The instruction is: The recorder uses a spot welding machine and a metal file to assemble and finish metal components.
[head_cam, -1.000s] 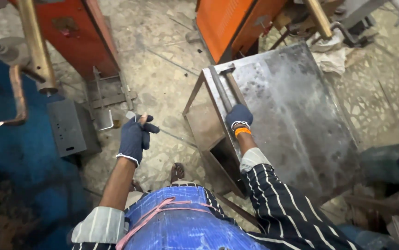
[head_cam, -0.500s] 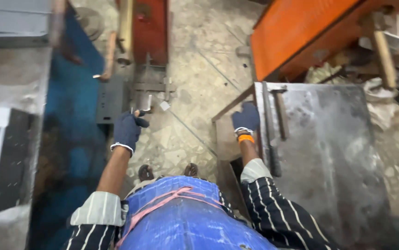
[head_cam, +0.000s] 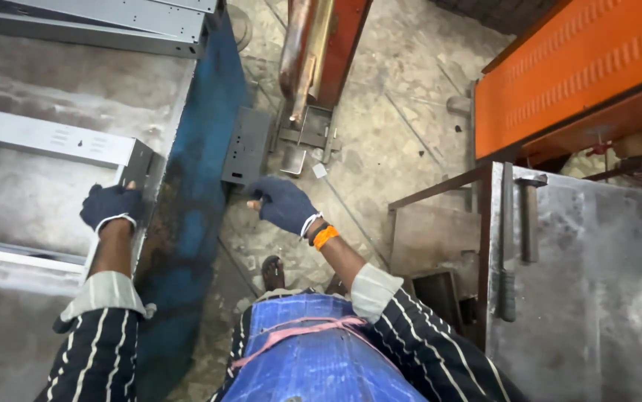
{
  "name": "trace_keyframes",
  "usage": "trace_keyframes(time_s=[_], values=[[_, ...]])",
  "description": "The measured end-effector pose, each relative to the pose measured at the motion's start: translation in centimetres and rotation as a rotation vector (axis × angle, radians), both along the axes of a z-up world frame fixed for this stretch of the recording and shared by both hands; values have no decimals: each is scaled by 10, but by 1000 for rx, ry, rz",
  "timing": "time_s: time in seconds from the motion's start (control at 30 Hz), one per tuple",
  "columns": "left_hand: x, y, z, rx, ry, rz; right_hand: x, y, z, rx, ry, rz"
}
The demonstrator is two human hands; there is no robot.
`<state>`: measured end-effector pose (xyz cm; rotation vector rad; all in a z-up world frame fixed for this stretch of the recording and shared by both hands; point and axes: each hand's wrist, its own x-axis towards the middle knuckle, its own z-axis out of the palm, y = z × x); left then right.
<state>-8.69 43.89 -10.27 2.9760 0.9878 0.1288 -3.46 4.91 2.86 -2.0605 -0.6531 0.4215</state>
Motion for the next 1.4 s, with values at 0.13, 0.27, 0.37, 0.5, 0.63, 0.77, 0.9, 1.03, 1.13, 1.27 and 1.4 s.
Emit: trace_keyframes(time_s=[0.13,0.27,0.37,0.5,0.63,0.77,0.9,1.03,1.13,1.27,1.4], values=[[10,35,-37,-300,352,41,-9,-6,-9,15,73,-27],[15,28,-38,-270,387,-8,-13,-31,-30,92,192,-106],[27,-3,-31,-271,382,-105,-12,-48,-46,134,184,-191],[40,-68,-48,-319,319,-327,-18,-63,-61,48,161,-268],[46,-187,32,-381,248,-473,-21,-72,-80,134,280,-319],[59,-279,34,-444,163,-630,-17,-88,-99,188,356,-512],[52,-366,73,-609,16,-742,-13,-126,-114,479,720,-554],[41,-415,157,-815,-115,-854,-20,-189,-111,979,943,-424],[35,-435,199,-817,-374,-900,-23,-219,-80,1050,856,-482],[16,-437,282,-1020,-286,-838,-13,-247,-92,1093,609,-444],[10,-407,299,-1220,-367,-575,-20,-198,58,1068,778,-302]])
